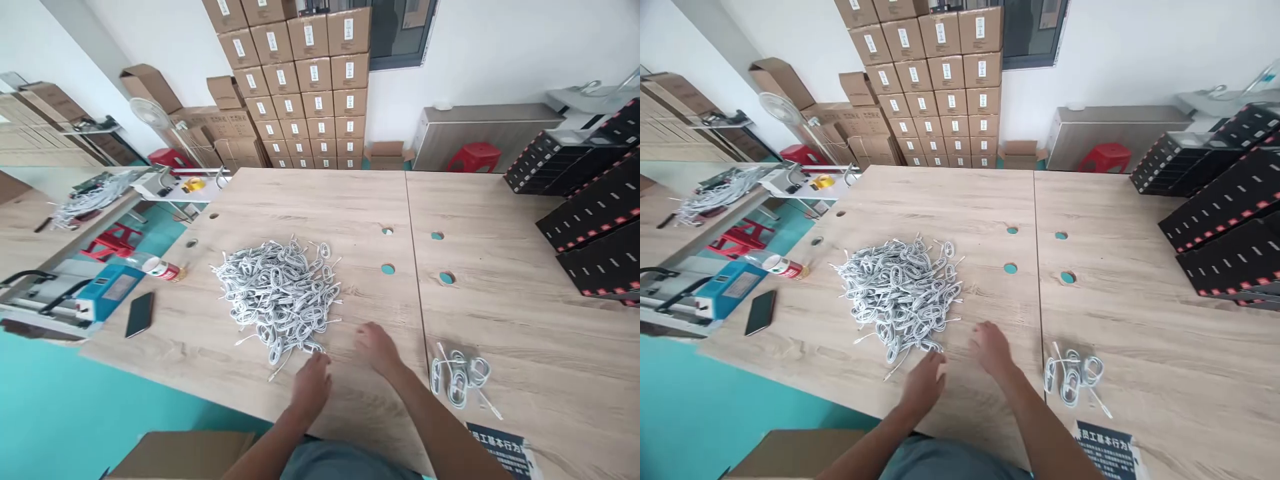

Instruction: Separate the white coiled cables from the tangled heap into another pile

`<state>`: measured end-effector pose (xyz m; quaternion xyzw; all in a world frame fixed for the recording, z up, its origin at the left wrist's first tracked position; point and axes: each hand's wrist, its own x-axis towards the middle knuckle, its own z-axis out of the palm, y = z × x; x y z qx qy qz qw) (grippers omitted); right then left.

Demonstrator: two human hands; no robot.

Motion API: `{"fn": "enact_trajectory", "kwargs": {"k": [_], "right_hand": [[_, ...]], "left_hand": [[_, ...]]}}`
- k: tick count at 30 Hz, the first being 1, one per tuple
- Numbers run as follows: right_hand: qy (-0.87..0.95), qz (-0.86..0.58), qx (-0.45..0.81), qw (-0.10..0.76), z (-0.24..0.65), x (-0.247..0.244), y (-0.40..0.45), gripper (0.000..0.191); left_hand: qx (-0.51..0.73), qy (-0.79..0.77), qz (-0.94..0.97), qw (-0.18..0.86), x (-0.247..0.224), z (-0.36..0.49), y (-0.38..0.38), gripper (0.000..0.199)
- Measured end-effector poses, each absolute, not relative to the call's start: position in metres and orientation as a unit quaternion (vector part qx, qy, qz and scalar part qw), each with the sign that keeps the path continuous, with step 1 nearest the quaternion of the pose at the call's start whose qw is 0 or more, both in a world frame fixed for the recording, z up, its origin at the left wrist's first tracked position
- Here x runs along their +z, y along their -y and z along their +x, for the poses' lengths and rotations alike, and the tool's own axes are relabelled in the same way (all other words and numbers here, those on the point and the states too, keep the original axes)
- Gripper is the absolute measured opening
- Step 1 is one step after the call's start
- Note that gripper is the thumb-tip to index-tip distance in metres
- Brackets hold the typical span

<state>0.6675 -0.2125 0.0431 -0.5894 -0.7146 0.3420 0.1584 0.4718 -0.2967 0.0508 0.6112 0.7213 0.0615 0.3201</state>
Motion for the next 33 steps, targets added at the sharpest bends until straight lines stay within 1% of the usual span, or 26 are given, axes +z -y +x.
{"fn": "enact_trajectory", "kwargs": {"k": [1,4,5,6,7,9,11,13,15,17,18,20,23,25,28,31,33], "right_hand": [[0.722,-0.569,0.364,0.147,0.633,0.045,0.206,0.034],[0.731,-0.564,0.369,0.104,0.559,0.042,0.205,0.08],[0.736,-0.571,0.354,0.089,0.546,0.037,0.208,0.087],[0.741,-0.575,0.338,0.077,0.538,0.032,0.212,0.087],[0.746,-0.575,0.327,0.072,0.535,0.026,0.216,0.081],[0.749,-0.571,0.325,0.081,0.541,0.018,0.221,0.063],[0.735,-0.576,0.341,0.105,0.553,0.014,0.224,0.051],[0.694,-0.605,0.36,0.152,0.569,0.015,0.226,0.046],[0.632,-0.633,0.392,0.216,0.585,0.016,0.231,0.043],[0.561,-0.643,0.442,0.277,0.606,0.016,0.24,0.039],[0.526,-0.643,0.467,0.302,0.619,0.016,0.246,0.039],[0.466,-0.653,0.493,0.336,0.652,0.014,0.261,0.046],[0.414,-0.706,0.447,0.361,0.706,0.014,0.278,0.057],[0.408,-0.734,0.403,0.364,0.728,0.019,0.278,0.06],[0.476,-0.686,0.419,0.357,0.709,0.029,0.26,0.052],[0.591,-0.557,0.471,0.343,0.64,0.036,0.227,0.037],[0.667,-0.507,0.455,0.301,0.592,0.039,0.203,0.036]], "left_hand": [[0.057,-0.749,0.597,0.282,0.055,0.45,0.298,0.029],[0.06,-0.798,0.568,0.196,0.066,0.407,0.286,0.031],[0.064,-0.801,0.569,0.176,0.068,0.4,0.277,0.032],[0.068,-0.797,0.577,0.162,0.069,0.395,0.266,0.032],[0.07,-0.789,0.592,0.152,0.069,0.392,0.254,0.032],[0.065,-0.762,0.629,0.141,0.069,0.39,0.23,0.03],[0.053,-0.731,0.666,0.135,0.066,0.39,0.212,0.029],[0.039,-0.705,0.696,0.128,0.064,0.389,0.202,0.027],[0.029,-0.684,0.719,0.117,0.062,0.386,0.2,0.027],[0.025,-0.669,0.735,0.105,0.061,0.382,0.202,0.033],[0.026,-0.664,0.741,0.098,0.061,0.38,0.204,0.038],[0.03,-0.66,0.746,0.087,0.059,0.377,0.21,0.046],[0.037,-0.664,0.743,0.077,0.055,0.375,0.217,0.056],[0.04,-0.669,0.738,0.075,0.051,0.377,0.22,0.06],[0.053,-0.679,0.728,0.075,0.047,0.382,0.223,0.06],[0.074,-0.687,0.719,0.079,0.047,0.38,0.228,0.057],[0.092,-0.693,0.71,0.084,0.05,0.373,0.232,0.055]]}}
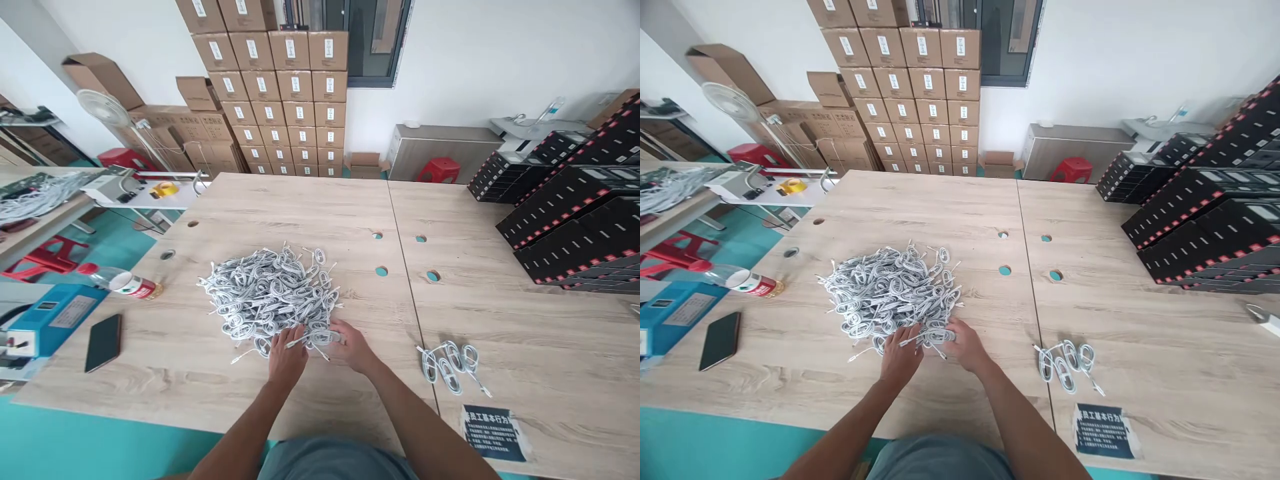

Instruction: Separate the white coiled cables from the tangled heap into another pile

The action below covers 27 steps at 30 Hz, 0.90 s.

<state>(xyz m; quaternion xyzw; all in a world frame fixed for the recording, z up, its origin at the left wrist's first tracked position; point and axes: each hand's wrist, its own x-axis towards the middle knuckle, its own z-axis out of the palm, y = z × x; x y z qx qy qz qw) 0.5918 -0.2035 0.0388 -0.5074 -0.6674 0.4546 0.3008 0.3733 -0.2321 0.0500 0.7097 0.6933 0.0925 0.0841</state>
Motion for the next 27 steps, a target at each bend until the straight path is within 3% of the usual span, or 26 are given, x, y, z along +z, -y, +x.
{"fn": "enact_trajectory", "kwargs": {"k": [4,7,12,16,21,27], "right_hand": [[0.784,-0.482,0.352,0.171,0.543,0.042,0.173,0.022],[0.829,-0.452,0.296,0.143,0.54,0.039,0.172,0.016],[0.755,-0.532,0.314,0.222,0.54,0.031,0.189,0.024],[0.636,-0.583,0.39,0.322,0.551,0.039,0.2,0.014],[0.549,-0.663,0.369,0.35,0.668,0.044,0.232,0.018],[0.501,-0.816,0.178,0.229,0.83,0.043,0.266,0.039]], "left_hand": [[0.144,-0.719,0.672,0.103,0.059,0.35,0.239,0.037],[0.202,-0.747,0.62,0.128,0.065,0.334,0.241,0.025],[0.306,-0.815,0.46,0.177,0.072,0.31,0.25,0.027],[0.359,-0.816,0.382,0.242,0.082,0.301,0.269,0.044],[0.367,-0.741,0.415,0.379,0.079,0.36,0.283,0.063],[0.278,-0.63,0.509,0.516,0.056,0.493,0.273,0.032]]}}
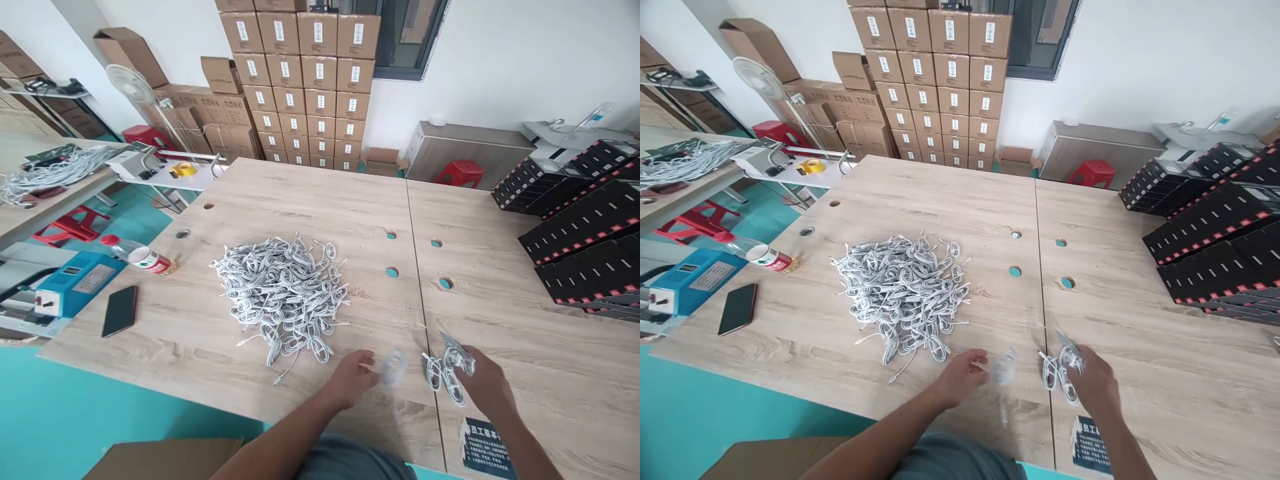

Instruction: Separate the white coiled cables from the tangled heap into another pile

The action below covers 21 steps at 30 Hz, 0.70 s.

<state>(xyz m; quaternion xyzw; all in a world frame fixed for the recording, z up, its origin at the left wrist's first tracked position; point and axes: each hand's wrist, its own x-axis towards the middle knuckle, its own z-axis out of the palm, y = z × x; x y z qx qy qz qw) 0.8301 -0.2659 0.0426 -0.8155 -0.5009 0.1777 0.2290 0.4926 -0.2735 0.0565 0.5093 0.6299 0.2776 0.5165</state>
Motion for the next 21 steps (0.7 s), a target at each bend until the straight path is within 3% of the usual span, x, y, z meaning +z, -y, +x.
{"fn": "enact_trajectory", "kwargs": {"k": [3,6,9,11,15,21], "right_hand": [[0.58,-0.772,0.157,0.206,0.792,0.043,0.258,0.039],[0.669,-0.676,0.258,0.17,0.68,0.04,0.243,0.035],[0.715,-0.615,0.32,0.085,0.574,0.036,0.231,0.043],[0.73,-0.597,0.33,0.043,0.54,0.035,0.227,0.035],[0.704,-0.621,0.336,0.072,0.573,0.038,0.231,0.018],[0.625,-0.641,0.412,0.169,0.698,0.049,0.249,0.025]], "left_hand": [[0.254,-0.656,0.528,0.476,0.054,0.479,0.275,0.03],[0.231,-0.739,0.512,0.371,0.057,0.417,0.273,0.013],[0.212,-0.793,0.502,0.272,0.064,0.366,0.254,0.016],[0.207,-0.793,0.523,0.236,0.067,0.356,0.232,0.025],[0.206,-0.763,0.578,0.205,0.069,0.37,0.189,0.041],[0.22,-0.737,0.603,0.214,0.066,0.371,0.164,0.016]]}}
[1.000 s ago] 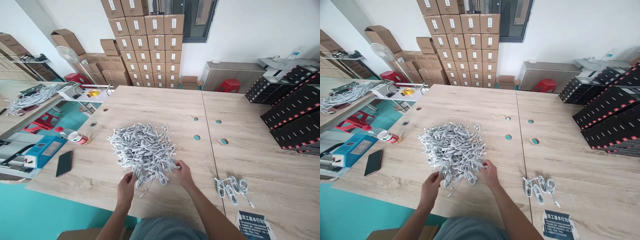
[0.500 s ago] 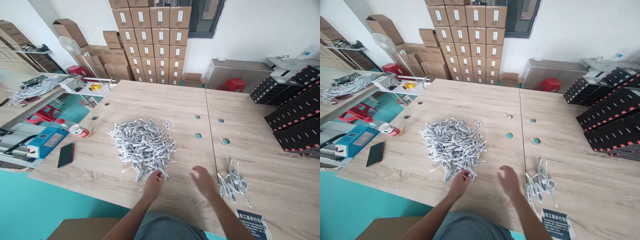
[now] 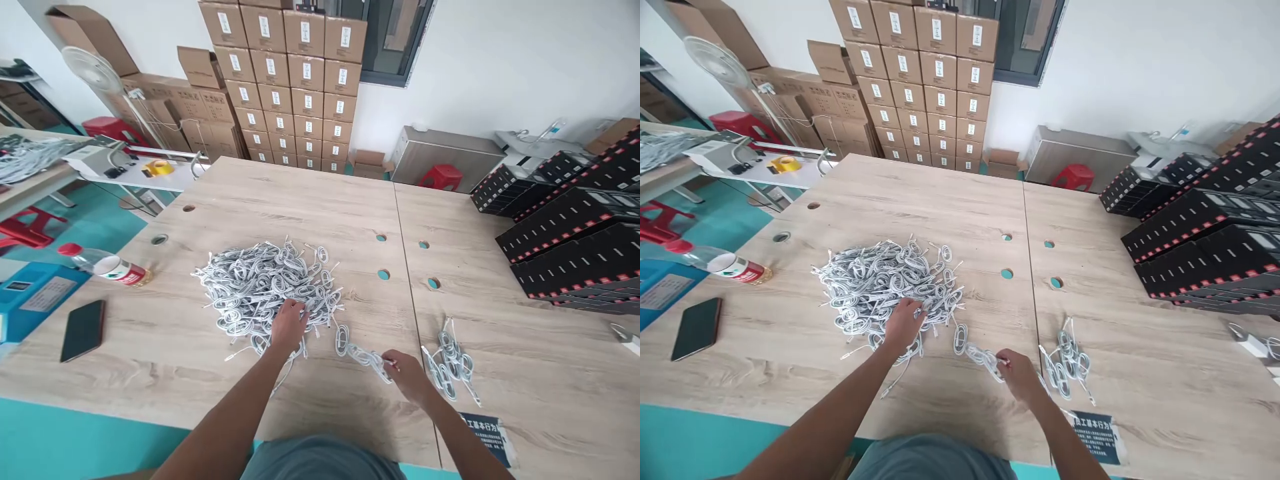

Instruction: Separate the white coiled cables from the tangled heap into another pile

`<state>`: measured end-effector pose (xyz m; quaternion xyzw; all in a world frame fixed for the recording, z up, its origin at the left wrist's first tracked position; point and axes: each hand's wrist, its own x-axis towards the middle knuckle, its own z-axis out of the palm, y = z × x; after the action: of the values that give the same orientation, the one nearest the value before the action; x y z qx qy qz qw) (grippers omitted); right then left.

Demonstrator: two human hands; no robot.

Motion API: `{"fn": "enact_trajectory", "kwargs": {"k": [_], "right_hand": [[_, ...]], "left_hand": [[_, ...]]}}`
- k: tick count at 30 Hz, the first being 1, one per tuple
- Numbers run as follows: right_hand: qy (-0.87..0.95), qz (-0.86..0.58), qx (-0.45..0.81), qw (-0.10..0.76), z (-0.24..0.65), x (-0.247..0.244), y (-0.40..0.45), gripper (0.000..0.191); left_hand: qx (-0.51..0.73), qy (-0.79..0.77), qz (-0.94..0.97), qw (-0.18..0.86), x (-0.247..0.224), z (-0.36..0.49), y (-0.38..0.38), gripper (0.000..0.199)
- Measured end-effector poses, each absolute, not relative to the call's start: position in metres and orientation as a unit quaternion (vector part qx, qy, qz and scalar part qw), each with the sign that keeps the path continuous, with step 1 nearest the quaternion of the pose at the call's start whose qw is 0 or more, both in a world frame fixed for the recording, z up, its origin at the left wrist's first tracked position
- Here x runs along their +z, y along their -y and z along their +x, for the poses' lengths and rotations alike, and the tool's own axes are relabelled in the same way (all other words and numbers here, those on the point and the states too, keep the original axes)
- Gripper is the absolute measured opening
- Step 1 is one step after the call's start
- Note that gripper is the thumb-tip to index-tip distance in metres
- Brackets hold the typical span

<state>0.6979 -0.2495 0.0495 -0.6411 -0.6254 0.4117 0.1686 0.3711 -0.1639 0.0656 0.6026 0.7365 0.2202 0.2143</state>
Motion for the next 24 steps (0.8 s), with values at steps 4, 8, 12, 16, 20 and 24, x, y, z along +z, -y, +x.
{"fn": "enact_trajectory", "kwargs": {"k": [4,8,12,16,20,24], "right_hand": [[0.544,-0.649,0.47,0.251,0.717,0.049,0.256,0.033],[0.479,-0.651,0.512,0.291,0.727,0.047,0.265,0.041],[0.466,-0.745,0.399,0.262,0.783,0.047,0.28,0.044],[0.511,-0.814,0.176,0.212,0.786,0.05,0.261,0.038],[0.608,-0.735,0.255,0.155,0.666,0.047,0.21,0.044],[0.631,-0.702,0.326,0.048,0.572,0.04,0.178,0.05]], "left_hand": [[0.249,-0.735,0.583,0.24,0.062,0.362,0.161,0.019],[0.283,-0.735,0.548,0.282,0.064,0.358,0.16,0.023],[0.313,-0.74,0.498,0.325,0.07,0.352,0.167,0.031],[0.353,-0.745,0.449,0.345,0.076,0.344,0.178,0.037],[0.39,-0.745,0.408,0.355,0.085,0.335,0.186,0.044],[0.438,-0.74,0.374,0.348,0.103,0.322,0.192,0.05]]}}
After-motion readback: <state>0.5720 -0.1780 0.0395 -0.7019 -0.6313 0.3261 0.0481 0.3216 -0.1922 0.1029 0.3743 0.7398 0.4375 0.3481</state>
